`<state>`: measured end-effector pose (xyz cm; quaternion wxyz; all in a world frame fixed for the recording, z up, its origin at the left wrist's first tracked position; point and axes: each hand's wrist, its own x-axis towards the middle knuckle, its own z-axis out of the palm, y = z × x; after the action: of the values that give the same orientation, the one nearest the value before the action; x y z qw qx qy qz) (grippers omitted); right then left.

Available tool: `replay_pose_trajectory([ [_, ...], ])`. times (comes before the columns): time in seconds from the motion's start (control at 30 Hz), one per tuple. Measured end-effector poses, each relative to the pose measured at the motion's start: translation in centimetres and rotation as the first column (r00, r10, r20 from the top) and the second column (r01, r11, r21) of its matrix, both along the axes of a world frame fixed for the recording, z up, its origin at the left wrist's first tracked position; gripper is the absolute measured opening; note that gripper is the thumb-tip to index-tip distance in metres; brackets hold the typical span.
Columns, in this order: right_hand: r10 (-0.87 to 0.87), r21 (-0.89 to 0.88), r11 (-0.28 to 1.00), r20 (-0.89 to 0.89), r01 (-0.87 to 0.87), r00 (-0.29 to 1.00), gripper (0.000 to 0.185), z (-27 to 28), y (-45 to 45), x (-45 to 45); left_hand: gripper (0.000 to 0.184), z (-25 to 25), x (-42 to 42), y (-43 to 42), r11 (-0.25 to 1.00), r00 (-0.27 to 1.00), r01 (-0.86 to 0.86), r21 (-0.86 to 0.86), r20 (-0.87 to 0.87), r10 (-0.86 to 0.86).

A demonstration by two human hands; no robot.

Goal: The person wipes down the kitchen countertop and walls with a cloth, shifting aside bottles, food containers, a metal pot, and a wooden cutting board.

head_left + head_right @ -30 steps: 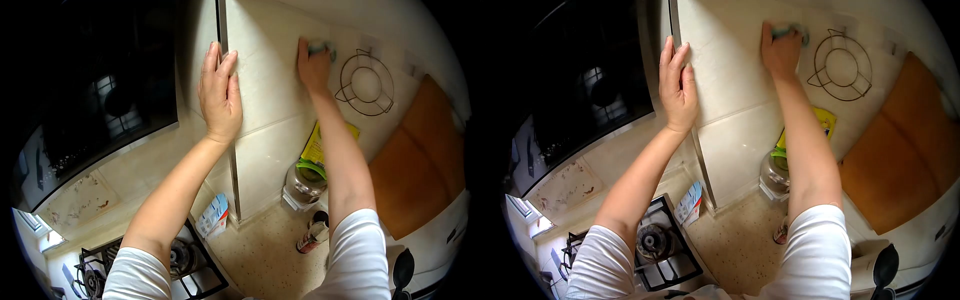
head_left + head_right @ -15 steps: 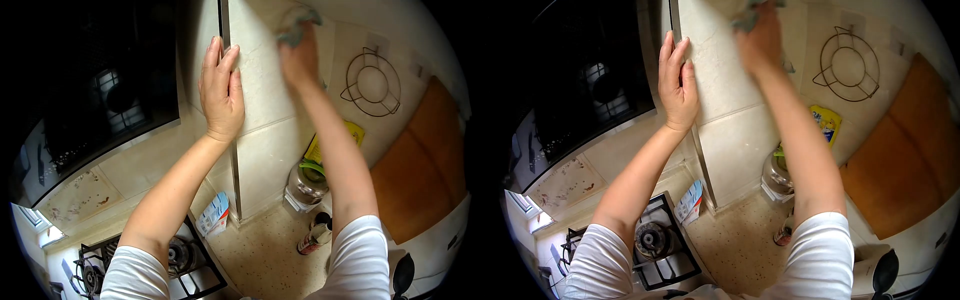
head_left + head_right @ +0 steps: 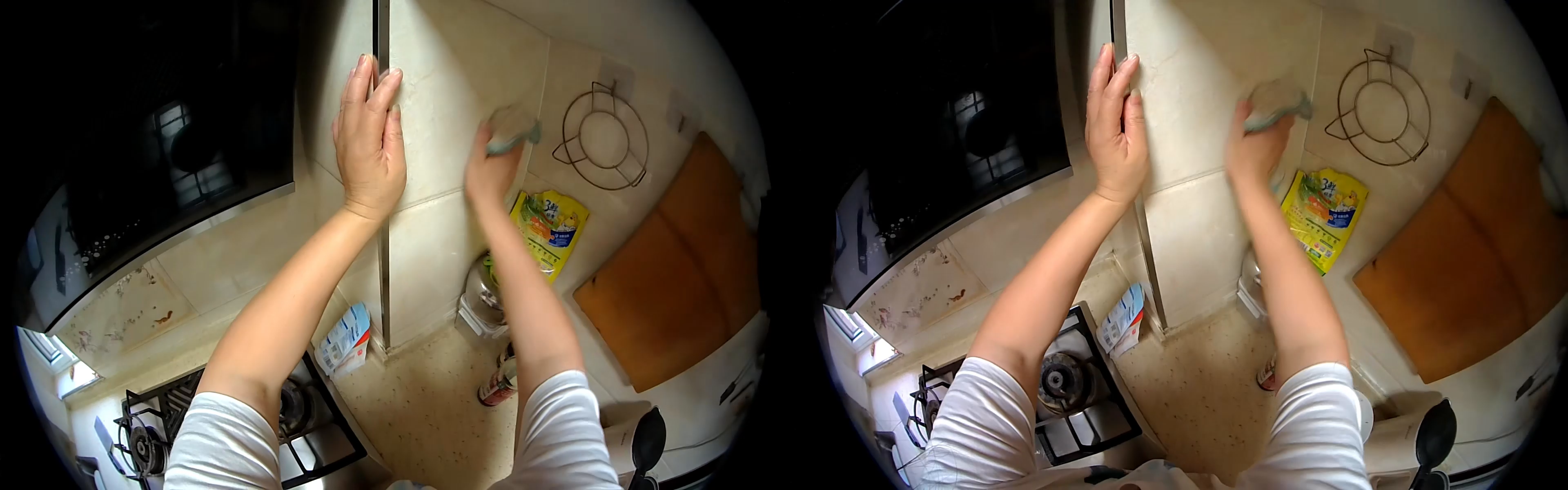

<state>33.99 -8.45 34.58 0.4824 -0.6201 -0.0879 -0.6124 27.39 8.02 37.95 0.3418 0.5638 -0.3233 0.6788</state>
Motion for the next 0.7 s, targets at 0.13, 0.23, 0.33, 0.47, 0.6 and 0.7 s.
replay_pose_trajectory([
  [0.13, -0.093, -0.200, 0.975, 0.050, 0.102, 0.994, 0.062, -6.0, 5.1, -5.2, 0.042, 0.1, -0.1, 0.0, 0.999, 0.998, -0.055, -0.001, -0.004, 0.055],
  [0.23, -0.069, -0.455, 0.886, 0.059, 0.089, 0.996, 0.046, -6.1, 5.8, -8.3, 0.043, 0.1, -0.5, -0.1, 0.998, 0.997, -0.064, -0.004, -0.047, 0.063],
  [0.33, -0.092, -0.408, 0.909, 0.013, 0.089, 0.996, 0.028, -3.1, 3.7, -9.0, 0.044, 0.1, -0.6, -0.1, 0.998, 0.997, -0.060, -0.002, -0.051, 0.060],
  [0.47, 0.315, 0.068, 0.948, -0.056, -0.311, 0.947, 0.021, 3.4, -0.3, -8.3, 0.042, 0.2, -0.8, -0.3, 0.991, 0.987, -0.136, -0.004, -0.089, 0.135],
  [0.6, 0.786, 0.246, 0.521, 0.236, -0.817, 0.572, 0.016, 13.3, -1.5, -13.4, 0.042, 0.1, -0.7, -0.2, 0.991, 0.989, -0.135, -0.003, -0.064, 0.134],
  [0.7, 0.930, 0.182, 0.221, 0.257, -0.958, 0.264, 0.015, 18.8, -3.5, -14.1, 0.042, 0.0, -0.8, -0.2, 0.992, 0.988, -0.123, 0.002, -0.091, 0.123],
])
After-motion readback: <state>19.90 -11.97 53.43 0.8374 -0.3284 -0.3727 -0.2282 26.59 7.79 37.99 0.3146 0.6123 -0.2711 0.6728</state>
